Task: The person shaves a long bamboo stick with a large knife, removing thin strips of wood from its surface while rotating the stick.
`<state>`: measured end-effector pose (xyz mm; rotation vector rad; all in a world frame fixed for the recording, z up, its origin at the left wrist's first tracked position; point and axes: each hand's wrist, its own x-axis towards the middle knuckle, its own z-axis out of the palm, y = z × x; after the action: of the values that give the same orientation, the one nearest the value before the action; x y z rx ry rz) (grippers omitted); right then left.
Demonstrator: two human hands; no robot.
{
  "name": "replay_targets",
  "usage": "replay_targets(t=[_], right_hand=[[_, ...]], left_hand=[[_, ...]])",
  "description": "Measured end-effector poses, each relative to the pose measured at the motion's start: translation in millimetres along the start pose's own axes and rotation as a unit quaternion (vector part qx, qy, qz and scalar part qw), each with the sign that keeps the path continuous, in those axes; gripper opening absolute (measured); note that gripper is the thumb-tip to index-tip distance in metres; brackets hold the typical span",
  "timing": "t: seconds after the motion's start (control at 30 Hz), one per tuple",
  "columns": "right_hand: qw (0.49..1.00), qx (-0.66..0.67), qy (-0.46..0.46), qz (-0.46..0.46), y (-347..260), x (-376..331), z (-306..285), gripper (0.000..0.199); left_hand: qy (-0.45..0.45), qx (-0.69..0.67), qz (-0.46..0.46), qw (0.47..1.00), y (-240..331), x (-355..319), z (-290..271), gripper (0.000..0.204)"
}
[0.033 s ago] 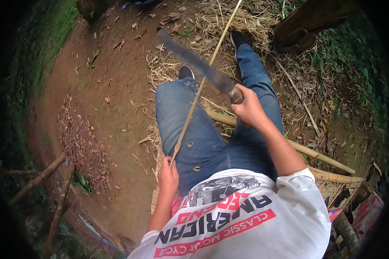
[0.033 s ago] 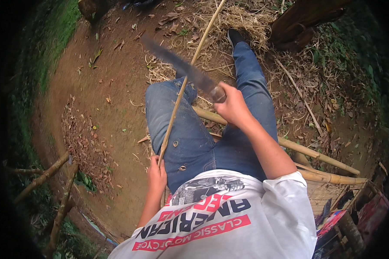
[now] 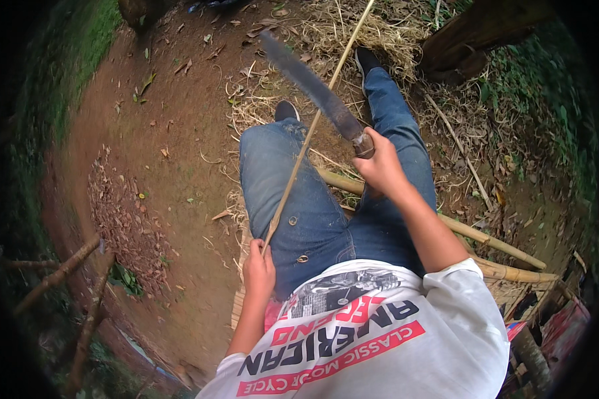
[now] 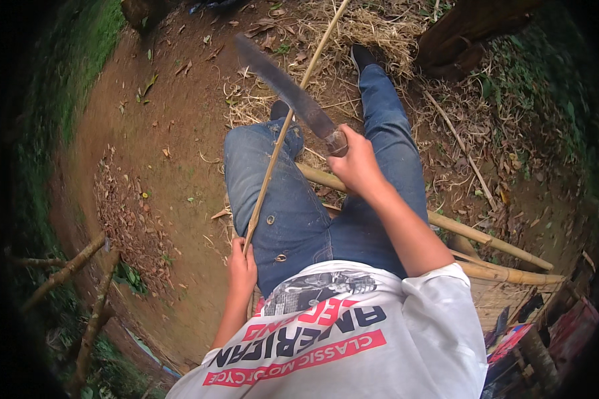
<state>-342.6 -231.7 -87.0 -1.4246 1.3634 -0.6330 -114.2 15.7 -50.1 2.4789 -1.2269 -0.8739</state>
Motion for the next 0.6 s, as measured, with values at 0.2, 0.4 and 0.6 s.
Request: replay_targets(t=[0.2,0.4,0.6], right_hand=[[0.981,-0.1,-0.163,-0.035,-2.0,-24.6,2.7,0.03],[0.999,0.0,-0.039,0.017,-10.5,-1.6,-6.5,0.027],[0.975,-0.093,-0.201,-0.012,-4.7,-38.0,8.4,0.029]], left_hand=[[-0.006,0.029,0.009,1.0,-2.5,-0.6,-3.2,0.015],[0.013,0.007,0.014,1.0,3.8,0.2,0.7,0.015],[0.011,0.026,0.013,1.0,-3.1,-0.7,-0.5,0.014]])
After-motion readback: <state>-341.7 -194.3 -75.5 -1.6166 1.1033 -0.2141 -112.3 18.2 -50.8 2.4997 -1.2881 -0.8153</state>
